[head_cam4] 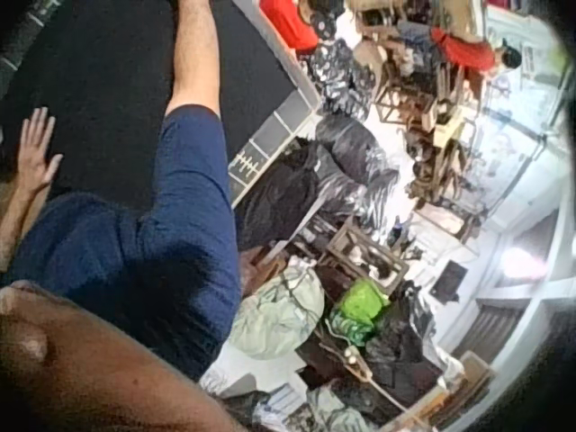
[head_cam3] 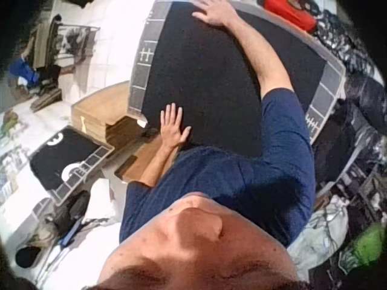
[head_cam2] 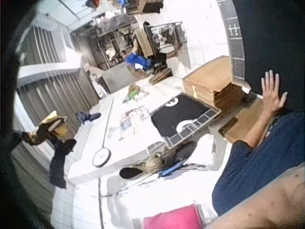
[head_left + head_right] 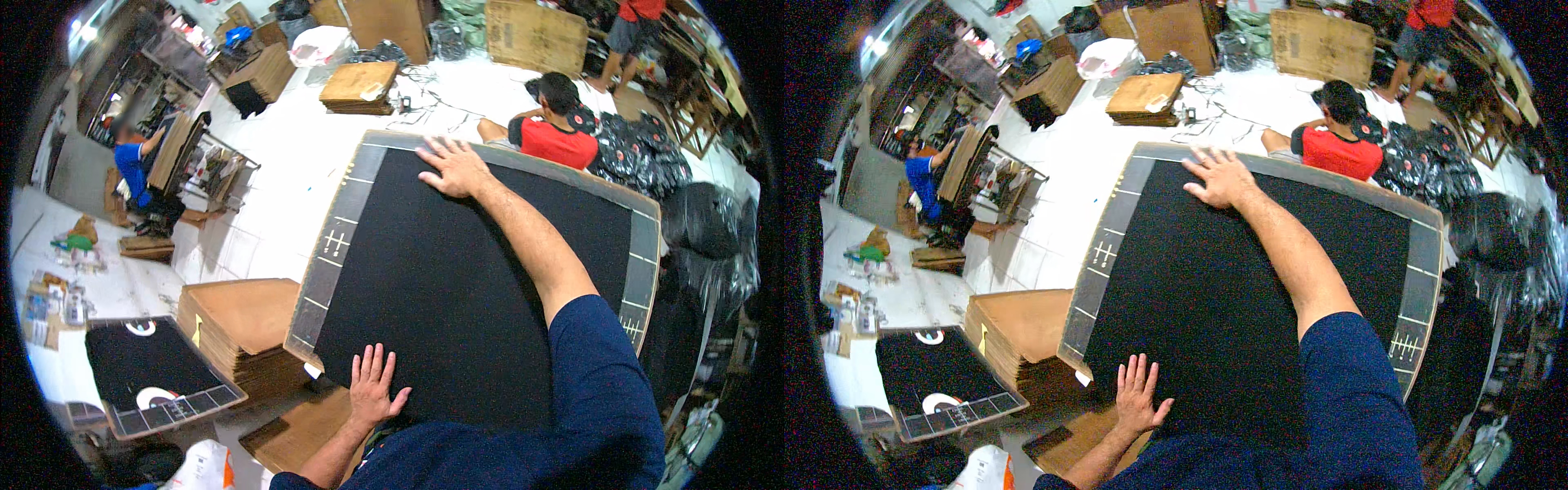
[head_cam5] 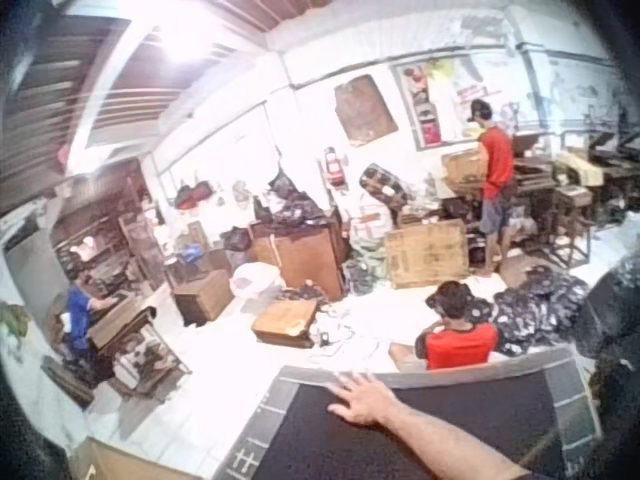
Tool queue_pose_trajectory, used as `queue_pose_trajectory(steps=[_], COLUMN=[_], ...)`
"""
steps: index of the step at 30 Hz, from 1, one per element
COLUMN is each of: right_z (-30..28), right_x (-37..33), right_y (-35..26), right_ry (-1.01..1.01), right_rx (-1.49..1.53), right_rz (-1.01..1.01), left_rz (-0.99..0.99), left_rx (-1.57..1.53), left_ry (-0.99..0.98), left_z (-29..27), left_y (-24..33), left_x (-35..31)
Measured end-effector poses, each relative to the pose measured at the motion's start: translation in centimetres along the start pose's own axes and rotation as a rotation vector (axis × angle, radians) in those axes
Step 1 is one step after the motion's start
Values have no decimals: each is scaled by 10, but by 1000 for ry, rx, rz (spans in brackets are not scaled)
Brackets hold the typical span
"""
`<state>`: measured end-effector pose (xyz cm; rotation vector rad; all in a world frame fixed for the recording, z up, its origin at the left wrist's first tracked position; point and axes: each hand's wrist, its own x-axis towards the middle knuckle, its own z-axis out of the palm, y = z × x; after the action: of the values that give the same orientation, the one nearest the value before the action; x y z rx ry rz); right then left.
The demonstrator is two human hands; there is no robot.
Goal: The person handles a stack of skateboard decks, removes a protective film, and places a black sheet onto a grid-lined board. They smooth the sheet by hand to adhere it to the board's surface.
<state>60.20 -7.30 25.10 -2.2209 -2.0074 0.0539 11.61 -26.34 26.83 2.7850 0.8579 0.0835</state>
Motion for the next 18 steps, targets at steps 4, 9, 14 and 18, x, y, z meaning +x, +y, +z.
queue_pose_trajectory(steps=[4, 9, 14, 18], right_z=[-2, 12, 20, 6], right_x=[1, -53, -157, -216], right_y=[-15, -78, -167, -230], right_ry=[144, 153, 143, -58], right_rx=[62, -95, -59, 327], right_rz=[165, 67, -98, 101], left_rz=[-15, -4, 87, 261], left_rx=[-82, -131, -288, -711], left_ry=[28, 129, 191, 430], left_z=[-2, 2, 3, -6], left_y=[3, 1, -4, -44], left_x=[1, -1, -2, -33])
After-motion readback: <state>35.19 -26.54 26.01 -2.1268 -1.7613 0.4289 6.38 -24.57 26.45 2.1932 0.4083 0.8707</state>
